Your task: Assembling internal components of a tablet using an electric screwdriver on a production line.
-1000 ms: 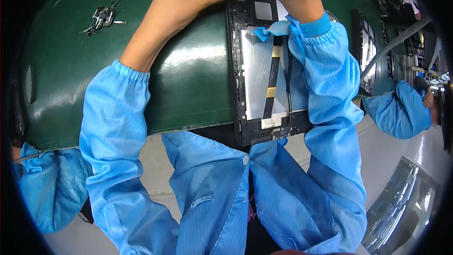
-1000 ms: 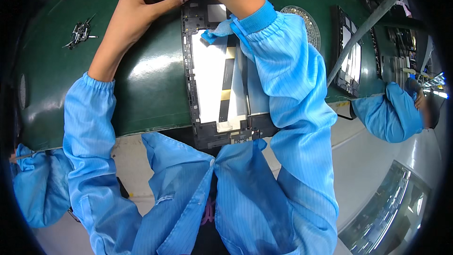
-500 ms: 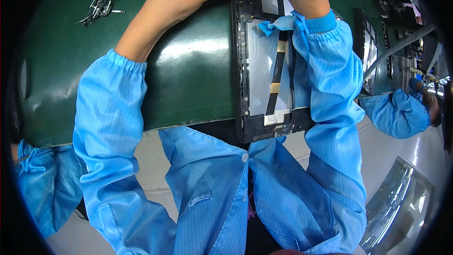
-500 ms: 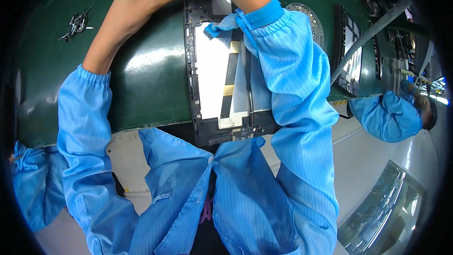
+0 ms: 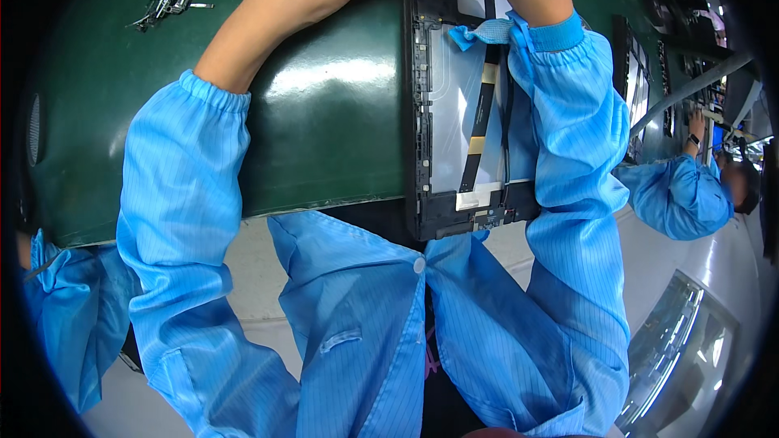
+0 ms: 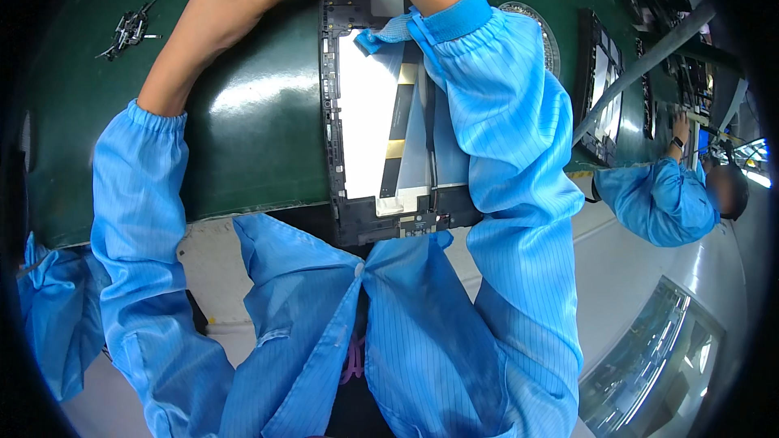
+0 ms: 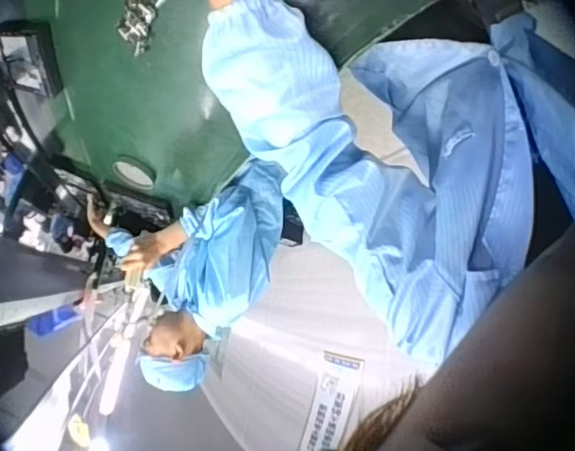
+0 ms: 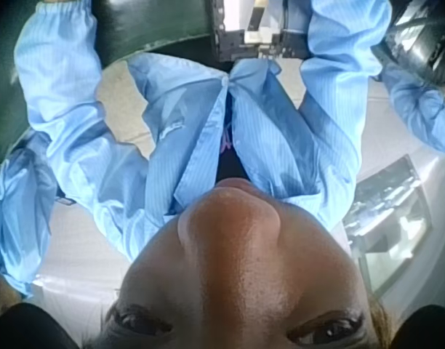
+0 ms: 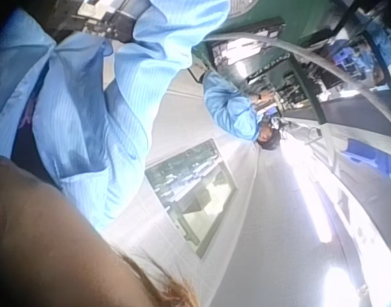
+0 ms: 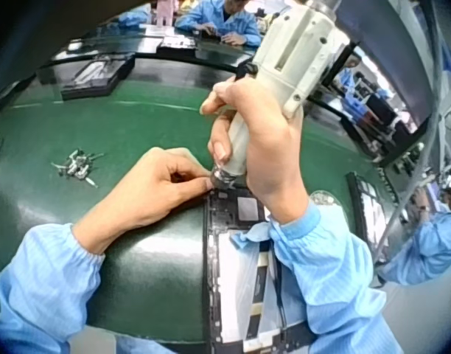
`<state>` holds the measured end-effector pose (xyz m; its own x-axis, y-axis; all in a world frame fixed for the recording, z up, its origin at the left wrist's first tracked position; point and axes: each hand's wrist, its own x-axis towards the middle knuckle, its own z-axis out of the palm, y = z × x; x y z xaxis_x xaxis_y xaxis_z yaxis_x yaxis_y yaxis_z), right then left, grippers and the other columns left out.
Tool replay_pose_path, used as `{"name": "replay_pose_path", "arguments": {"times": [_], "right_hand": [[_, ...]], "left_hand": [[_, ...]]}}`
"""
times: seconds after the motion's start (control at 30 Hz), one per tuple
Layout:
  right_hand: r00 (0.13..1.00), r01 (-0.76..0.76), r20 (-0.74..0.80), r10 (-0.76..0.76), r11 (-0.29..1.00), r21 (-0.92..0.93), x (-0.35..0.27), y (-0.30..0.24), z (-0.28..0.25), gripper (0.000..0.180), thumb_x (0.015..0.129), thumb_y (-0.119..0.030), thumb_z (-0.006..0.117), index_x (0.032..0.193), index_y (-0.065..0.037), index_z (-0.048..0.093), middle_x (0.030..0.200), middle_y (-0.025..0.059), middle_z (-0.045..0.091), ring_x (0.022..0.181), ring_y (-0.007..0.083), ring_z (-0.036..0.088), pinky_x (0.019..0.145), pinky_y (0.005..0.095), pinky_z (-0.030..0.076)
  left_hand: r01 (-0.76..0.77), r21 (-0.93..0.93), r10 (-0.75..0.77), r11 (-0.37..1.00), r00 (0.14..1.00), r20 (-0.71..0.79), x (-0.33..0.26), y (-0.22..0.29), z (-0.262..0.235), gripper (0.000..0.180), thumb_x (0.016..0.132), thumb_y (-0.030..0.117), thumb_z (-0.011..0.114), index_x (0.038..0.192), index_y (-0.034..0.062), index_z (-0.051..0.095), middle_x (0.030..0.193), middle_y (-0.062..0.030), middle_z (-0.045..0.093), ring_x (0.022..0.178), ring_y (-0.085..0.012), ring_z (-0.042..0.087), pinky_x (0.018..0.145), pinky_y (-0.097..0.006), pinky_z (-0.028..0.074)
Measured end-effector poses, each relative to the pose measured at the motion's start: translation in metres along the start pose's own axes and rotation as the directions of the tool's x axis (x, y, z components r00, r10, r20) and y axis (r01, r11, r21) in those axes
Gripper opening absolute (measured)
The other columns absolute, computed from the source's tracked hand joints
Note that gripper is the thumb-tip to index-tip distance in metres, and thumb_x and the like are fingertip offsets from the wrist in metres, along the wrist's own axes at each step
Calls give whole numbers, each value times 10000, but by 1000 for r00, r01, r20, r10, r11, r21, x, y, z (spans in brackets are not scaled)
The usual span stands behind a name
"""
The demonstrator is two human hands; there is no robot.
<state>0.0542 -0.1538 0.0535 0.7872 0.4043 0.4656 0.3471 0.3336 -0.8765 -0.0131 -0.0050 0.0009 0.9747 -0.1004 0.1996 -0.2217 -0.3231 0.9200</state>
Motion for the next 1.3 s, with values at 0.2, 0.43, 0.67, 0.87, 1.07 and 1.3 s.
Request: {"name": "replay_pose_path", "arguments": {"times": [0.2,0.43,0.67,0.87,1.07,1.3], "right_hand": [[999,30,17,-28,995,-94,0,-2,1,254,977,-159,590,826,39,641,696,85,606,473,145,547,434,284,429],[1000,19,-2,-19,997,-76,-1,-2,0,217,977,-166,601,900,32,649,825,111,668,483,151,556,432,284,434],[992,-17,-121,20,1000,24,-5,-5,-2,224,972,-180,610,1050,27,644,904,133,688,485,159,556,441,284,438],[991,28,-127,42,864,502,-6,-6,-5,519,1035,-488,497,1226,-19,609,1021,216,684,487,209,576,433,314,469],[991,118,-97,-92,944,307,1,17,-18,1067,828,-957,62,903,-55,627,596,93,581,480,256,611,395,359,486],[995,66,-96,-24,881,468,-8,6,-10,852,974,-732,308,1349,-4,546,1162,271,683,510,272,620,432,348,504]], "left_hand": [[10,33,-11,999,1000,11,1,3,1,157,914,91,725,950,-61,744,847,-120,712,747,-162,637,688,-306,507],[43,42,-44,998,999,21,0,4,0,166,917,97,723,950,-65,741,851,-120,714,751,-160,637,684,-306,507],[-16,23,15,1000,1000,11,1,3,1,165,916,109,727,958,-48,754,844,-109,701,749,-162,631,681,-306,502],[-236,86,233,968,971,45,7,-25,1,195,946,125,715,1028,-51,730,936,-70,673,841,-123,621,756,-267,477],[-83,77,85,994,996,-15,1,-15,2,220,926,190,728,1061,25,785,862,-87,652,774,-183,627,706,-326,490],[-29,67,29,997,1000,10,4,-11,3,214,946,114,707,1082,-45,754,924,-52,633,818,-112,575,731,-267,457]]}}
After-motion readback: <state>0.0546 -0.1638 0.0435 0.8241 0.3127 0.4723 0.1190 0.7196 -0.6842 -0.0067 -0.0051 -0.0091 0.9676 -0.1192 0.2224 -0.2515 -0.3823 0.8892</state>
